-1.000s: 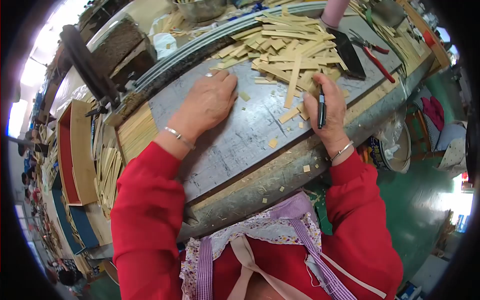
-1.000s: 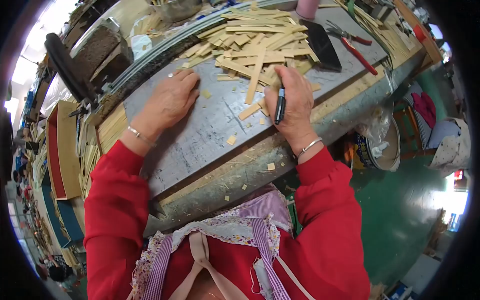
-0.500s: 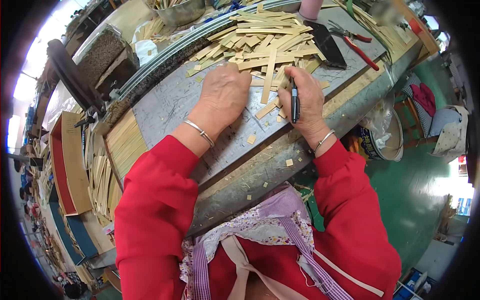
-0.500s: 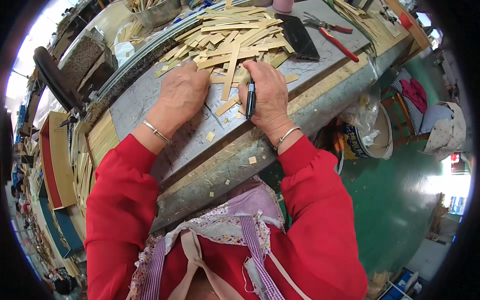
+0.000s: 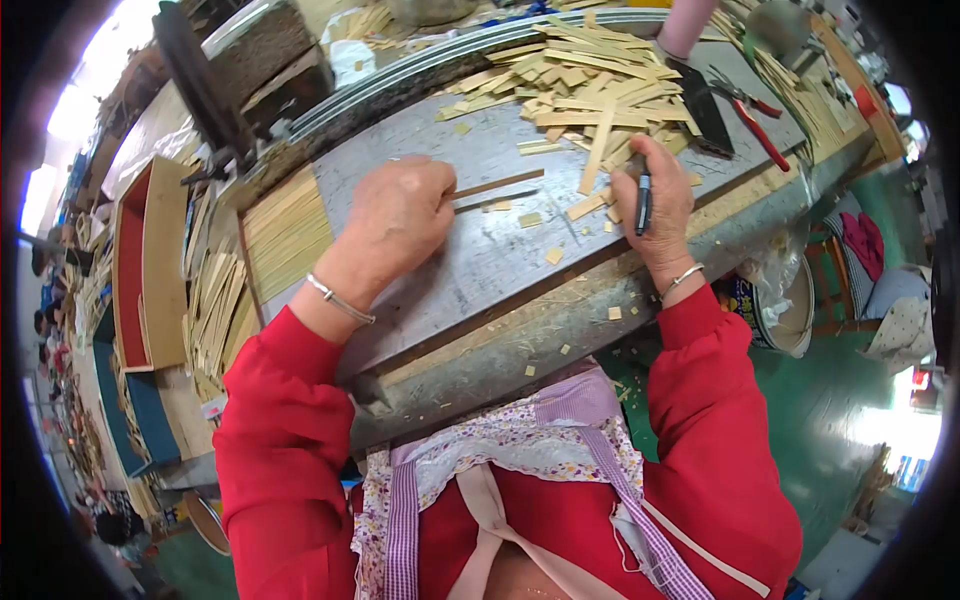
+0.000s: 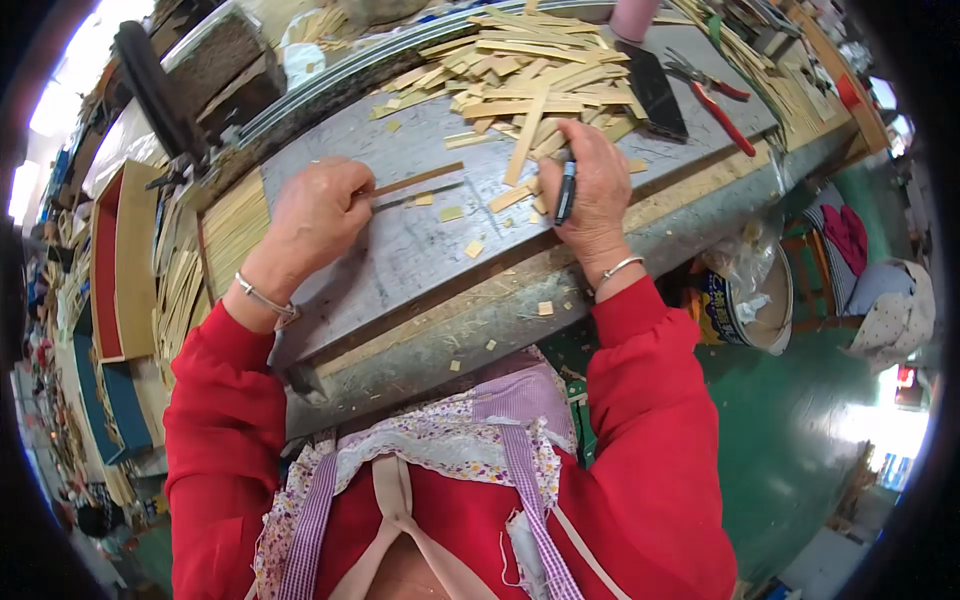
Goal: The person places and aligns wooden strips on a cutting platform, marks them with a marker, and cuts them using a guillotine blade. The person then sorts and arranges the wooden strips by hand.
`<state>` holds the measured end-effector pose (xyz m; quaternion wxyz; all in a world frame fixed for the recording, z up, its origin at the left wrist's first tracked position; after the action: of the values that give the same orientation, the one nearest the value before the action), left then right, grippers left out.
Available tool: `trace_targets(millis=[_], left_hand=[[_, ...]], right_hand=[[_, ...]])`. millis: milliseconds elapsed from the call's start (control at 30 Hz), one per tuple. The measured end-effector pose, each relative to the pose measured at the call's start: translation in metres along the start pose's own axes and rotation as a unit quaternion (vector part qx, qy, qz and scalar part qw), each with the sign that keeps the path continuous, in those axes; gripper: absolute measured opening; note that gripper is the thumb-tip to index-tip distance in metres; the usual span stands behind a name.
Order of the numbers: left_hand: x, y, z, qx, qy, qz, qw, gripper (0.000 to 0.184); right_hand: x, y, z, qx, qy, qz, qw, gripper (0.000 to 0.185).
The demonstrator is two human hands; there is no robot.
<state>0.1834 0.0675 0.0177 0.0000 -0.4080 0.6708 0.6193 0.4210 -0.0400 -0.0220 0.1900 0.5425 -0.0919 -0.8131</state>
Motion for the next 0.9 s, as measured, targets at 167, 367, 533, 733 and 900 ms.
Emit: trace_targets(millis=[167, 367, 533, 733, 900], left_hand=[[0.069, 0.066, 0.024, -0.104, 0.002, -0.055, 0.993, 0.006], [0.142, 0.101, 0.046, -0.226, -0.004, -0.066, 0.972, 0.012], [0.155, 0.095, 0.046, -0.190, 0.056, -0.028, 0.980, 0.016], [0.151, 0.088, 0.011, -0.019, 0.056, 0.010, 0.998, 0.047], [0.156, 0.088, 0.022, -0.032, 0.093, 0.017, 0.995, 0.054]], right_hand=[[0.003, -0.003, -0.003, -0.006, 0.030, 0.017, 0.999, 0.041], [0.003, -0.006, -0.010, 0.018, -0.001, 0.054, 0.998, 0.039], [0.002, -0.013, -0.001, 0.049, 0.001, 0.082, 0.995, 0.039], [0.003, -0.027, 0.034, 0.063, 0.100, 0.129, 0.985, 0.041], [0.003, -0.034, 0.059, 0.059, 0.124, 0.156, 0.978, 0.042]])
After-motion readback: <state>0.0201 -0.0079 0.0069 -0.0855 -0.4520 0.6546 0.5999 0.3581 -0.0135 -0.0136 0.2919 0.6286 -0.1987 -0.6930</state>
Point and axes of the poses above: each hand's wrist, its own x-axis away from the middle knuckle, its own y-axis out of the back of the hand, z = x × y, the point moved 6 cm from there along -x, towards the middle knuckle, and after that the axes turned 15 degrees about -z, right-handed, at the moved point
